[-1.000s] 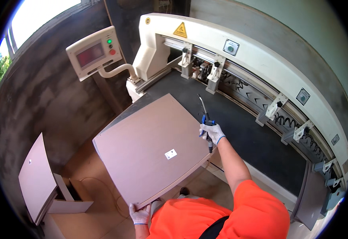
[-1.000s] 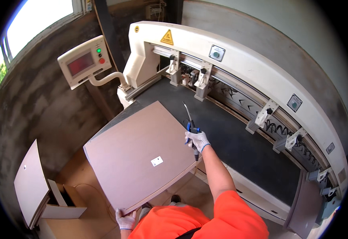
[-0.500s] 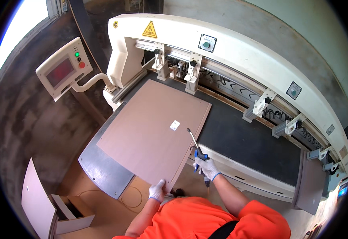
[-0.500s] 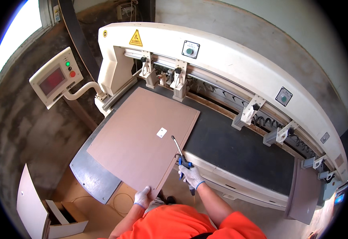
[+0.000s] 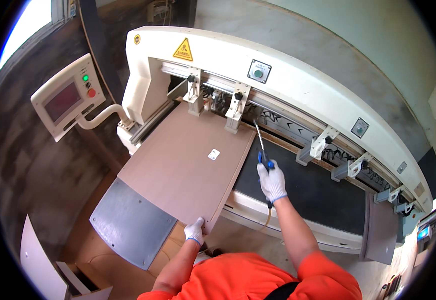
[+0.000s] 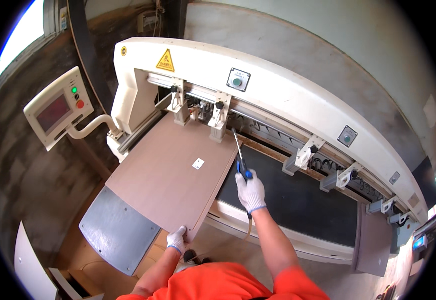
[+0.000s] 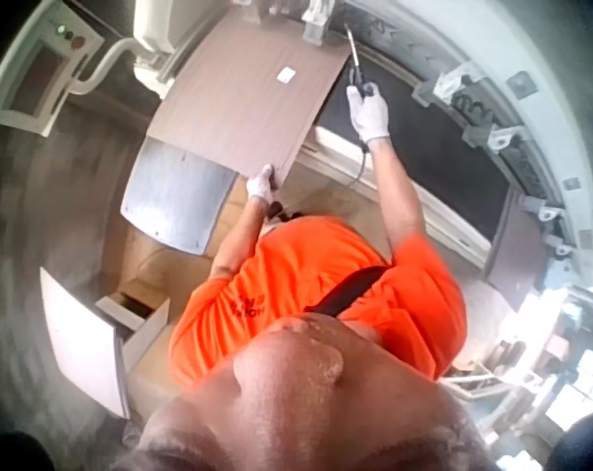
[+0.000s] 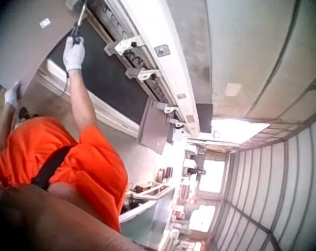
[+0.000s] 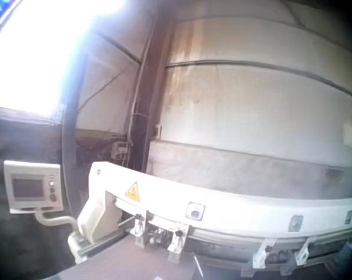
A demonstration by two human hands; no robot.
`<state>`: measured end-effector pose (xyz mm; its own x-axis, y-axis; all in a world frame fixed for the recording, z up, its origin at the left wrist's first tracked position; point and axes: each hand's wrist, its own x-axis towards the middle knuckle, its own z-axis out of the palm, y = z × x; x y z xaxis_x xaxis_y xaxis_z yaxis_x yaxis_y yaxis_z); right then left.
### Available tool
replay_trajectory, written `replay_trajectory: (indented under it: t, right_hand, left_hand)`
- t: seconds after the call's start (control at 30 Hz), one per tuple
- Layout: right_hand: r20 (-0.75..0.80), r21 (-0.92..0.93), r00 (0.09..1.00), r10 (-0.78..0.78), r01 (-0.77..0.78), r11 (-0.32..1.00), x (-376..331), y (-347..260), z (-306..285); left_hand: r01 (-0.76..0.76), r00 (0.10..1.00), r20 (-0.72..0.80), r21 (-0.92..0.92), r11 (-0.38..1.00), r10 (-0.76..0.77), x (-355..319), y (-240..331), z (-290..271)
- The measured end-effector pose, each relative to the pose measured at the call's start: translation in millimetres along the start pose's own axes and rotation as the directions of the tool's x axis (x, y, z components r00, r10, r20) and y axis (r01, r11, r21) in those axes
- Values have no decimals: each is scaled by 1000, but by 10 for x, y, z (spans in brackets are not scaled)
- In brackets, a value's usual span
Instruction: The person operates a pneumatic tool on a large brown panel at a machine station, then moves the panel to a stack. The person repeats this process for multiple panels, handling them one at a time and stacking them in a pile within a workshop.
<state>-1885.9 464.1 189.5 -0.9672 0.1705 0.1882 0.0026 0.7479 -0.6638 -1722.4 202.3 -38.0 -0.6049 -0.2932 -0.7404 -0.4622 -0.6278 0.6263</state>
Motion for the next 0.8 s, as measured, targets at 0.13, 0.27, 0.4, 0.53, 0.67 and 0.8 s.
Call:
replay_trajectory:
  t: [0.13, 0.27, 0.4, 0.53, 0.67, 0.8]
  right_hand:
    - [-134, -174, 984, -119, 95, 980, 547, -833, -263]
    - [-217, -289, 960, -176, 109, 951, 945, -1348, -434]
    - [-225, -356, 974, -27, -56, 933, 1106, -1375, -533]
    - [-128, -332, 960, -248, 194, 923, 551, -1394, -413]
    - [203, -365, 966, -158, 224, 904, -444, -542, -199]
    - [470, -482, 802, 368, -116, 869, -1645, 465, -279]
  left_hand:
    - [10, 1000, 14, 1, 1000, -10, 143, -39, -62]
    - [-20, 1000, 17, -14, 1000, 20, 347, -176, -131]
    - [-9, 998, 62, 9, 1000, 9, 256, -147, -92]
    - [-14, 997, 78, 17, 1000, 12, 139, -48, -129]
    - [-2, 992, 124, -6, 1000, 3, -49, -77, -98]
    - [61, 975, 219, -80, 995, -42, 31, -205, -180]
